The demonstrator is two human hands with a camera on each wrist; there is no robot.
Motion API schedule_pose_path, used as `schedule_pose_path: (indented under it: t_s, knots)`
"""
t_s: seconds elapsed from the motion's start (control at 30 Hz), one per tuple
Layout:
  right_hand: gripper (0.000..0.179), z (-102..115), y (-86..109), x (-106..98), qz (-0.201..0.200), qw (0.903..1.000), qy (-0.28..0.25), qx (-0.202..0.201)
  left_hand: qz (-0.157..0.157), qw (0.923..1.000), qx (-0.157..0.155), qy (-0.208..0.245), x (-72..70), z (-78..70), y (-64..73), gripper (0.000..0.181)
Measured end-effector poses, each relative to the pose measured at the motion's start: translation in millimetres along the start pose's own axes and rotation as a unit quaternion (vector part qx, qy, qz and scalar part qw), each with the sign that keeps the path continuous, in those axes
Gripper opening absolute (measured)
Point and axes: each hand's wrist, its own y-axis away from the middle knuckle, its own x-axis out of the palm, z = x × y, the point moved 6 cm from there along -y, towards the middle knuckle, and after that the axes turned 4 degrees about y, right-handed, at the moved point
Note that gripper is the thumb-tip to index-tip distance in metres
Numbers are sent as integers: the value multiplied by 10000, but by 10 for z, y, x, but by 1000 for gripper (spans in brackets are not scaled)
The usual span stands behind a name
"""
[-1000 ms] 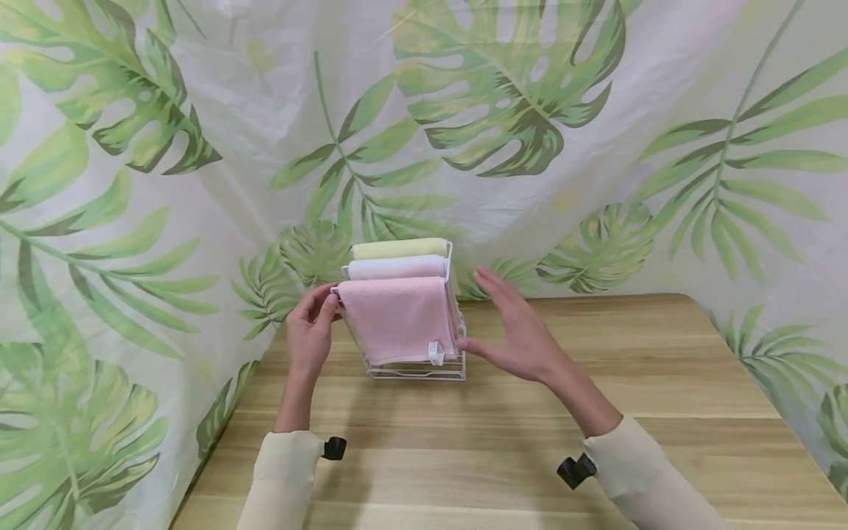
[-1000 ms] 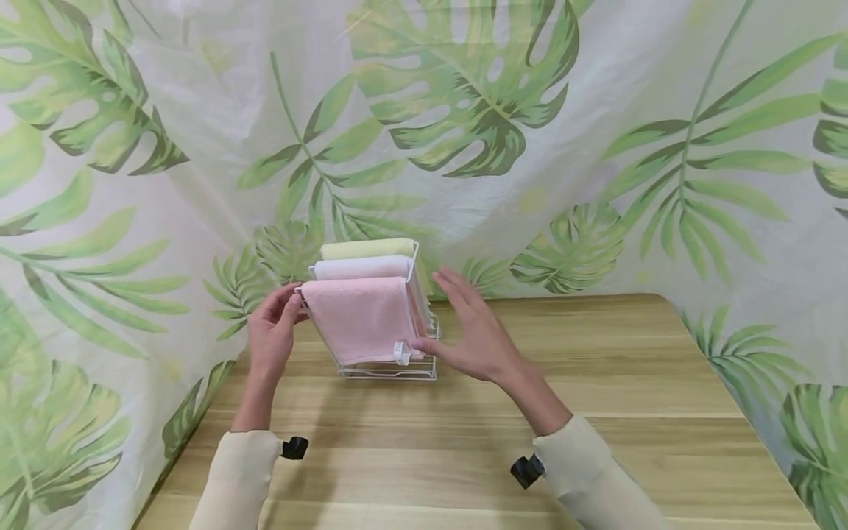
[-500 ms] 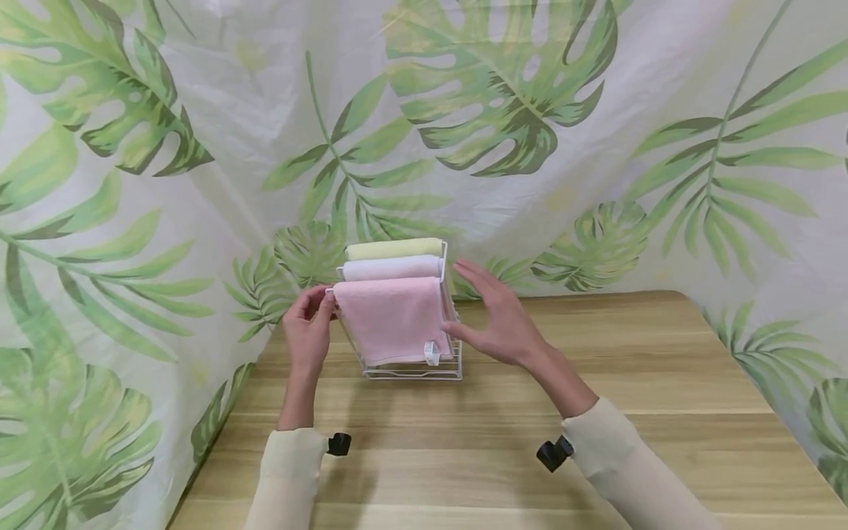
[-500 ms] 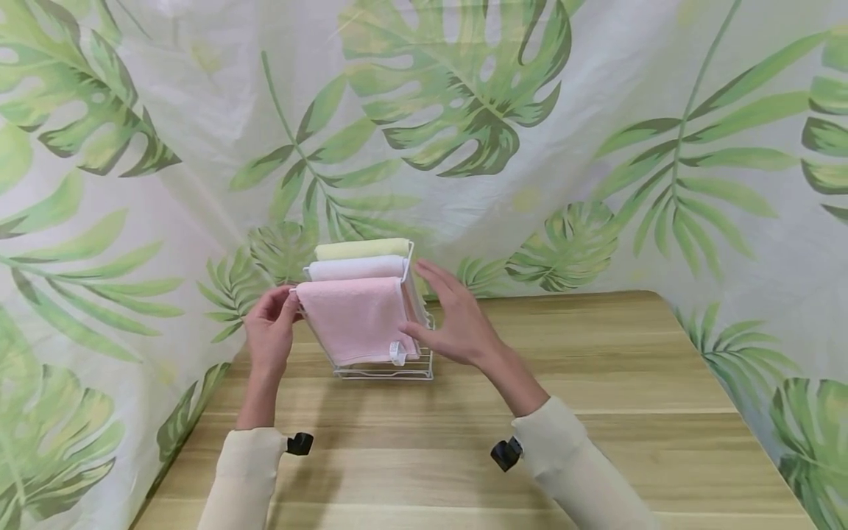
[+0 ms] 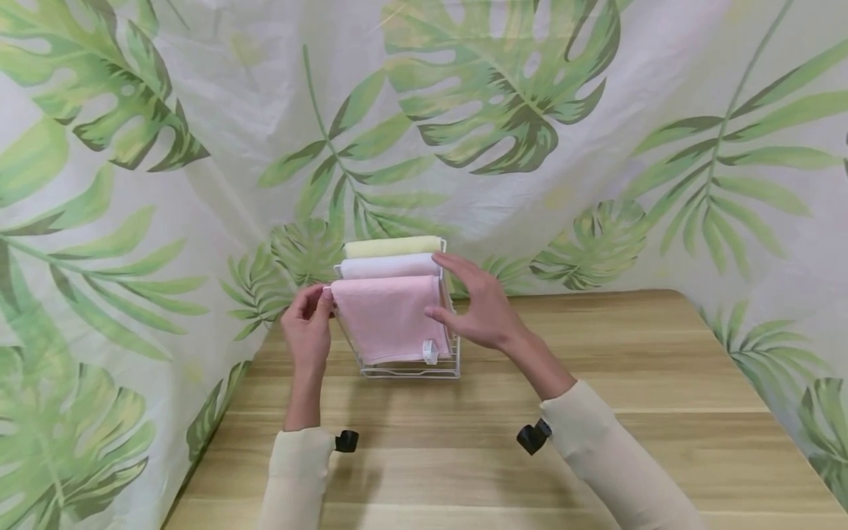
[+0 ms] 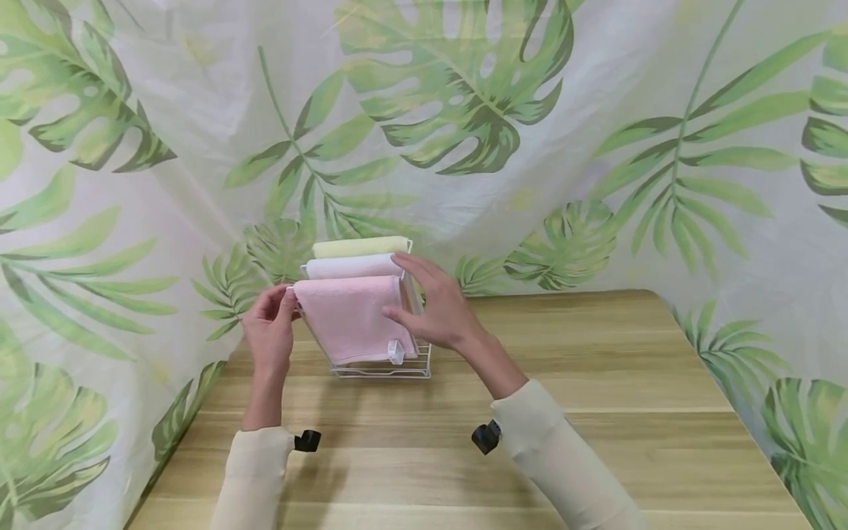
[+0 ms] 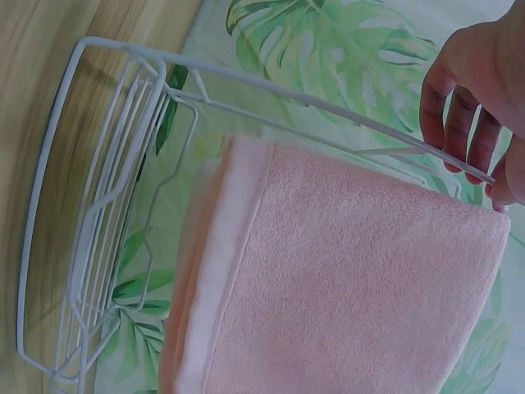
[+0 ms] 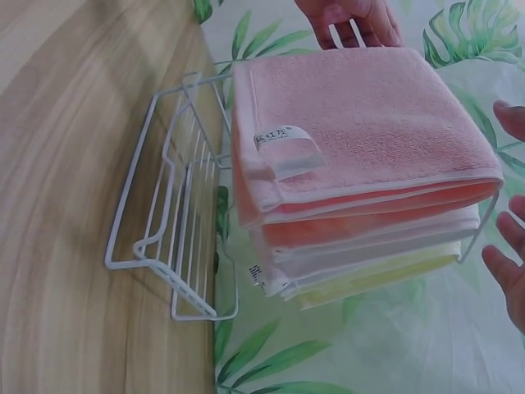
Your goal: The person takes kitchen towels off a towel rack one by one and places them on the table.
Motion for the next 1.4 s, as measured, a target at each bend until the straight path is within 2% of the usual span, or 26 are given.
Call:
schedule_pose_path:
  t_s: [0.23,0.57,0.77,0.97,1.17,1.4]
  knots:
    - [73,25,-110,36,22,9998,59,-171,-99,9999,-24,-112,8,57,12,24]
    - [61,65,-267,43,-152,9990,55,-421,-272,9995,-150,53,0,90,10,20]
    - [56,98,-307,46,-101,9987,-39,-506,-316,9993,-133,130,-23,86,29,27]
    - [56,99,-336,49,-76,9983,90,-564,-352,9992,-138,122,-2,95,18,25]
    - [55,112,-448,74,133,9980,197,-586,-326,9992,-160,166,5,99,14,25]
    - [54,118,-523,148,409,9982,91,-421,-346,9985,-84,408,-6,100,24,26]
